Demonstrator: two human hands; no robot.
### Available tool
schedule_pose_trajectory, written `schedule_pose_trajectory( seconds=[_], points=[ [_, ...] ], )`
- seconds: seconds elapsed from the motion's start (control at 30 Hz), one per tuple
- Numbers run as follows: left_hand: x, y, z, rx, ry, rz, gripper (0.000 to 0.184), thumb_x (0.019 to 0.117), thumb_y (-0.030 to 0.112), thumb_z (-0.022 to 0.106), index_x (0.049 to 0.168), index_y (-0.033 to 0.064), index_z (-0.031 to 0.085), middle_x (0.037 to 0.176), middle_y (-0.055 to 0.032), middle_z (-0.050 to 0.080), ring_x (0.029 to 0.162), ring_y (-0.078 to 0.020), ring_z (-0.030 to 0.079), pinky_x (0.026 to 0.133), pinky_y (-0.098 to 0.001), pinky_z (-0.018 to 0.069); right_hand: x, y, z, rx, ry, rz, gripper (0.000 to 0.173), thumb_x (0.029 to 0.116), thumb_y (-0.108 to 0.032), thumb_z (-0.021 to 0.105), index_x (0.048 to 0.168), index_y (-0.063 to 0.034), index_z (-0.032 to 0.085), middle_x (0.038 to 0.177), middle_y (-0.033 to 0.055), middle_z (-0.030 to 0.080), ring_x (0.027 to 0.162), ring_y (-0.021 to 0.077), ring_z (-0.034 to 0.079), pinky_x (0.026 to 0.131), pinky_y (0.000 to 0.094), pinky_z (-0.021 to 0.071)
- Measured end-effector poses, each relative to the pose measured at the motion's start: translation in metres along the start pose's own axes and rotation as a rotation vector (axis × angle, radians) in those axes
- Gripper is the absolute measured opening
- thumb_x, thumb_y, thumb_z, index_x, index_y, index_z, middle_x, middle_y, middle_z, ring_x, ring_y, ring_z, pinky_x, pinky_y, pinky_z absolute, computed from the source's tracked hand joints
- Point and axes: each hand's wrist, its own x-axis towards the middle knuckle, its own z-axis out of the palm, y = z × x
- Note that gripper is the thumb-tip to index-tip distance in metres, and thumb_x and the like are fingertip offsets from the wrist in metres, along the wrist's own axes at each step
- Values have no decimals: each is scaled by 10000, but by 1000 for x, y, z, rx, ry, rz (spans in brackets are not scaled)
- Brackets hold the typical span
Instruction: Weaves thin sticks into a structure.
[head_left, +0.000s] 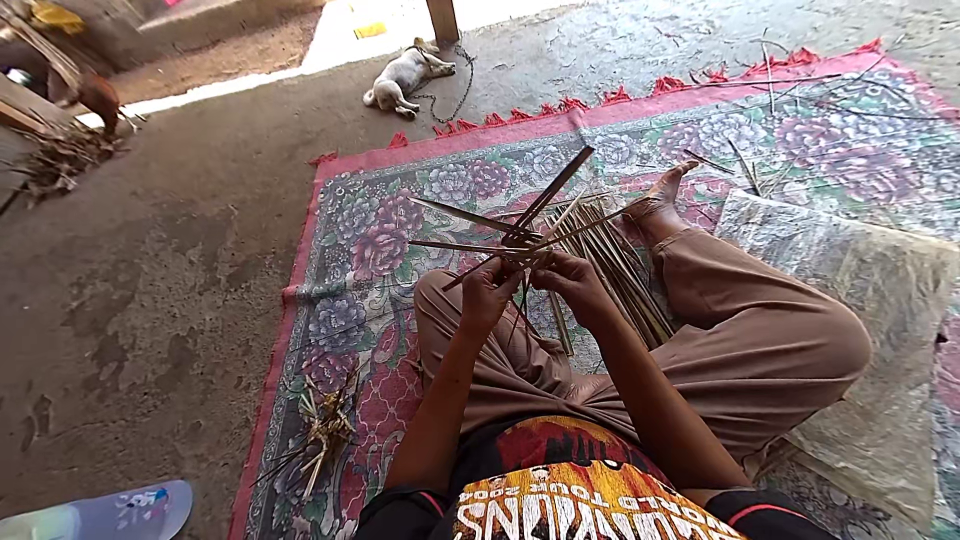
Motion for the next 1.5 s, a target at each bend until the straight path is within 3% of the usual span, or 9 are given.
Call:
schedule_pose_trajectory(
  seconds=[0.1,0.33,0.53,0.67,0.83,1.07,1.2,1.33,1.5],
  points=[
    [0,-3,3,98,58,130,75,929,36,719,1000,17,706,886,-48,702,696,-69,639,646,-225,555,1,0,0,79,11,73,106,1000,-2,545,1030,-42,639,850,7,688,767,79,680,787,281,593],
    [-1,9,7,-339,-121,-303,212,1090,172,478,1159,21,610,860,-76,695,654,-121,674,600,-254,588,2,0,-1,-196,0,7,159,1015,-46,586,1153,12,638,895,35,680,767,51,626,754,247,543],
    [1,13,-5,-282,-138,-420,99,1028,60,578,1019,-10,648,731,-29,642,553,-54,594,536,-196,534,3,-1,-14,-298,-54,42,126,1022,-33,549,1034,22,662,814,32,632,691,55,574,685,241,515],
    [1,15,-15,-294,-208,-426,109,1024,14,559,976,-14,654,709,-26,639,549,-57,597,542,-192,540,2,-9,-21,-363,16,88,147,970,-6,537,909,-15,671,668,-5,566,574,43,482,562,231,416],
    [3,6,-1,-278,-225,-357,126,1034,46,557,987,-29,648,735,-50,664,585,-90,630,571,-229,560,5,-8,-24,-296,-97,200,228,1063,-151,543,1023,6,703,834,46,721,734,91,675,743,284,578],
    [10,-4,20,-231,-108,-284,256,1070,104,494,920,-32,651,708,-34,626,609,-76,607,607,-233,543,8,10,-26,-151,27,43,187,1023,-93,557,925,-41,707,702,-18,657,639,60,629,673,243,565],
    [13,-5,22,-137,-148,-267,200,1051,162,564,1017,-10,662,749,-21,647,591,-57,583,572,-210,504,7,7,-27,-159,26,40,185,1027,-76,554,914,-31,693,703,-15,665,650,63,642,693,243,571],
    [10,-8,20,-305,-142,-238,114,1009,60,600,915,12,642,673,7,571,539,-27,482,520,-168,409,5,3,-27,-73,-21,101,184,1026,-63,547,917,-28,690,733,1,676,661,76,646,712,256,579],
    [8,-3,6,-478,-253,-230,115,1001,18,566,952,20,670,721,-3,653,599,-43,588,594,-193,517,-2,-9,-31,143,-130,169,201,1026,-68,500,990,-48,696,828,14,693,757,111,678,815,311,600]
  ],
)
